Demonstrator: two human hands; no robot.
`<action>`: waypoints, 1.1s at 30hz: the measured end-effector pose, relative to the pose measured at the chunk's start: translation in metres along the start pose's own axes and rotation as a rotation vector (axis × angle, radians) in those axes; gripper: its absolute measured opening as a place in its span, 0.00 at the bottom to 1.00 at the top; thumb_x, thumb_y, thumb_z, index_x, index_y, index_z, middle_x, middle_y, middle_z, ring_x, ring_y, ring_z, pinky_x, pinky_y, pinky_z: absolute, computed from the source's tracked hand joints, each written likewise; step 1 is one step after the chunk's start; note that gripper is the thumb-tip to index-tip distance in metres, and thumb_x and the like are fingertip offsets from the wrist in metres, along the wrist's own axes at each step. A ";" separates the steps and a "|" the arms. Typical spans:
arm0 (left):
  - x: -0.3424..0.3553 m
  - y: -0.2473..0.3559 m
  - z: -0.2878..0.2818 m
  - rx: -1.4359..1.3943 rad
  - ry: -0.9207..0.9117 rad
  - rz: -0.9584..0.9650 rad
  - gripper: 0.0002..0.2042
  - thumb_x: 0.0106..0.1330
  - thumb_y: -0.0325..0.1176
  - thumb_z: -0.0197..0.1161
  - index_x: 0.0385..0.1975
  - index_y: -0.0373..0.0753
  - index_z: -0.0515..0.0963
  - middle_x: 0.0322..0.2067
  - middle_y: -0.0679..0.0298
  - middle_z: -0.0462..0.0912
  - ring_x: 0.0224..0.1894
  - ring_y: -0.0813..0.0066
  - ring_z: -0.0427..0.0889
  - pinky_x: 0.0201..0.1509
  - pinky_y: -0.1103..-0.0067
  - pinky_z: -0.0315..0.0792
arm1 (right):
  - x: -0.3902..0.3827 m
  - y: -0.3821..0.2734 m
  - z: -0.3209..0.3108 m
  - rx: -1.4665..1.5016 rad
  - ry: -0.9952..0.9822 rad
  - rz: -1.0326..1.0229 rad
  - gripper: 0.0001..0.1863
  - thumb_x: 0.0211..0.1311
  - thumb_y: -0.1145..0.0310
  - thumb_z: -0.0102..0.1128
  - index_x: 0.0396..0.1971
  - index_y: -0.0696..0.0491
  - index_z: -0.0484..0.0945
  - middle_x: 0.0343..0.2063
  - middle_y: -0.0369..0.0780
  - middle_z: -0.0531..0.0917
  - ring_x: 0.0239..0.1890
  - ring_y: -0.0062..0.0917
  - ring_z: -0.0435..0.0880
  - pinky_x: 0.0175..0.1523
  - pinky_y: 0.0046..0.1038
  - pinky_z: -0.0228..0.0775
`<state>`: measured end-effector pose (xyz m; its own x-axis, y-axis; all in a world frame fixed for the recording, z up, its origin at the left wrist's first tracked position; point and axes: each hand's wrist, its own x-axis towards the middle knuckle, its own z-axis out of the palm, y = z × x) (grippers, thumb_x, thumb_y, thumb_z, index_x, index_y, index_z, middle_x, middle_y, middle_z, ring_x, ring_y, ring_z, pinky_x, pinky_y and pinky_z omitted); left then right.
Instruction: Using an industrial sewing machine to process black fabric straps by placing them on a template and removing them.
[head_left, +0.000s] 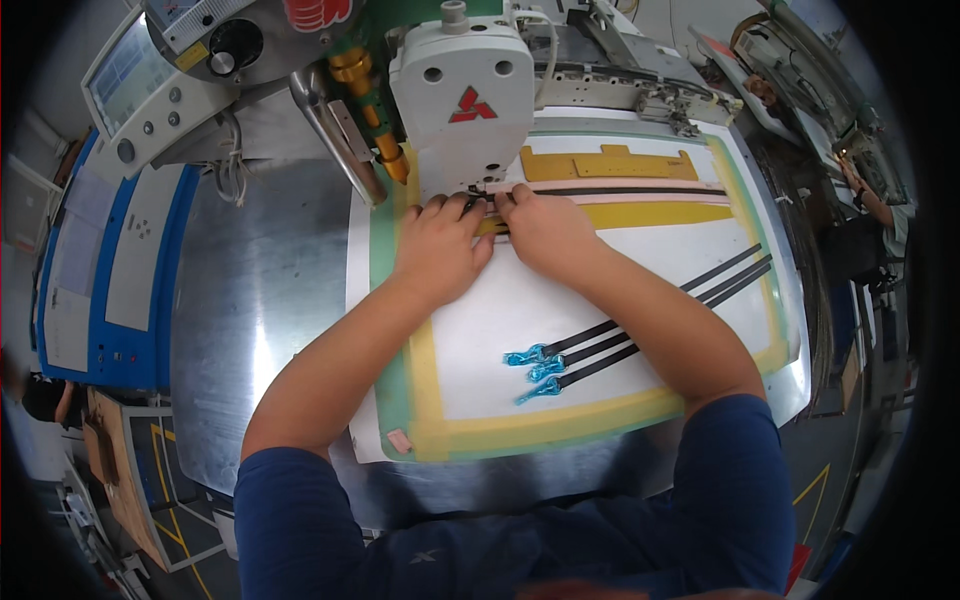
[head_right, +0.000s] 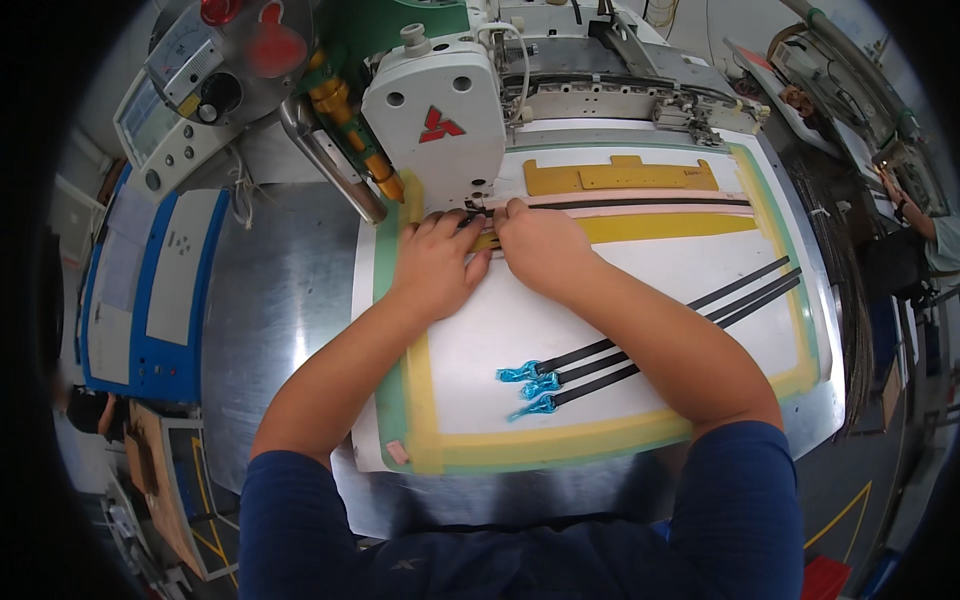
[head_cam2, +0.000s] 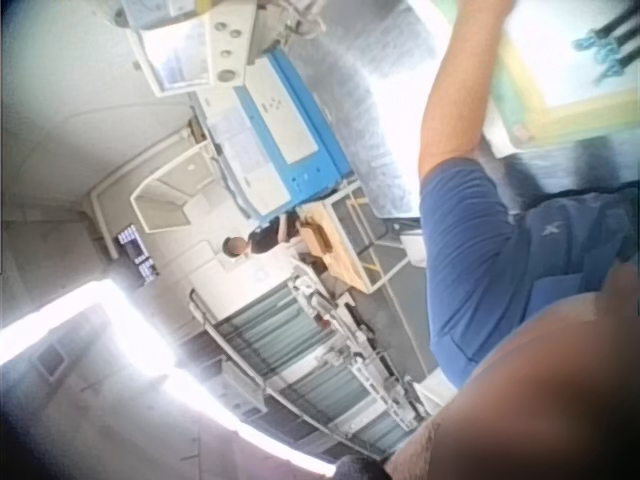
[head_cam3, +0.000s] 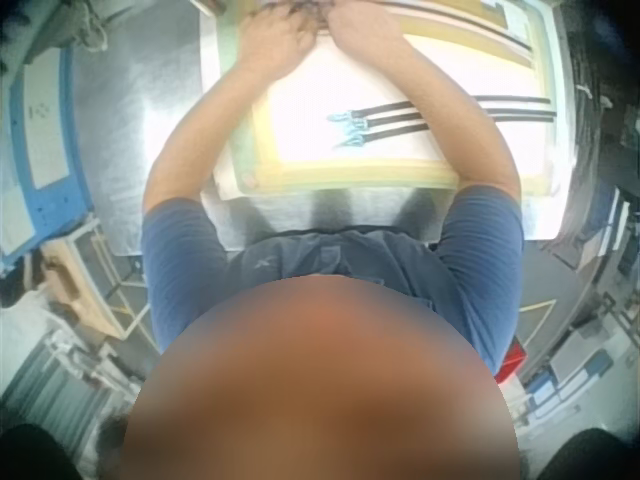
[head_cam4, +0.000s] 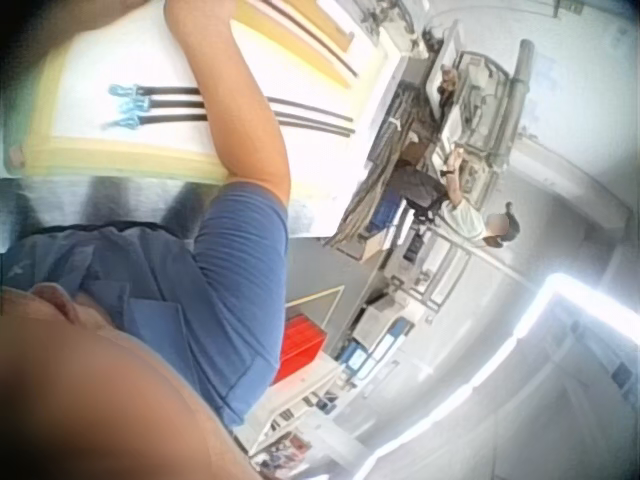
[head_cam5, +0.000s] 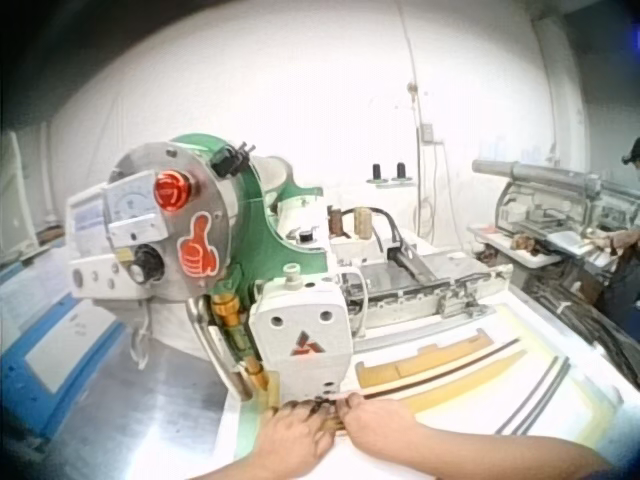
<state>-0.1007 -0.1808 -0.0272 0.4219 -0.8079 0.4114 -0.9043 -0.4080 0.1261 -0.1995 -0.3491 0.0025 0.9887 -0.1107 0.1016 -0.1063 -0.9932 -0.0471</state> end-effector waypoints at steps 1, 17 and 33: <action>0.000 0.000 0.000 0.027 -0.026 -0.015 0.22 0.67 0.44 0.64 0.59 0.44 0.82 0.55 0.60 0.82 0.59 0.60 0.78 0.64 0.62 0.68 | -0.002 0.002 -0.002 0.004 -0.008 0.007 0.23 0.67 0.71 0.56 0.61 0.55 0.79 0.50 0.46 0.83 0.44 0.40 0.89 0.49 0.39 0.83; 0.012 0.022 0.004 0.069 -0.004 -0.008 0.23 0.68 0.45 0.62 0.59 0.40 0.80 0.57 0.58 0.80 0.63 0.60 0.75 0.69 0.61 0.63 | -0.033 0.048 -0.020 -0.042 -0.023 0.136 0.21 0.67 0.76 0.54 0.58 0.52 0.82 0.52 0.45 0.83 0.47 0.40 0.89 0.52 0.39 0.83; 0.039 0.081 -0.015 0.122 -0.281 -0.225 0.29 0.70 0.53 0.61 0.68 0.46 0.75 0.64 0.56 0.76 0.69 0.56 0.72 0.71 0.56 0.64 | -0.046 0.070 -0.021 -0.010 0.019 0.050 0.23 0.66 0.75 0.54 0.61 0.52 0.80 0.51 0.47 0.83 0.45 0.42 0.90 0.49 0.40 0.84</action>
<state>-0.1583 -0.2389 0.0126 0.6258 -0.7706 0.1203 -0.7797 -0.6223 0.0698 -0.2549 -0.4140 0.0151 0.9799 -0.1611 0.1180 -0.1571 -0.9867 -0.0424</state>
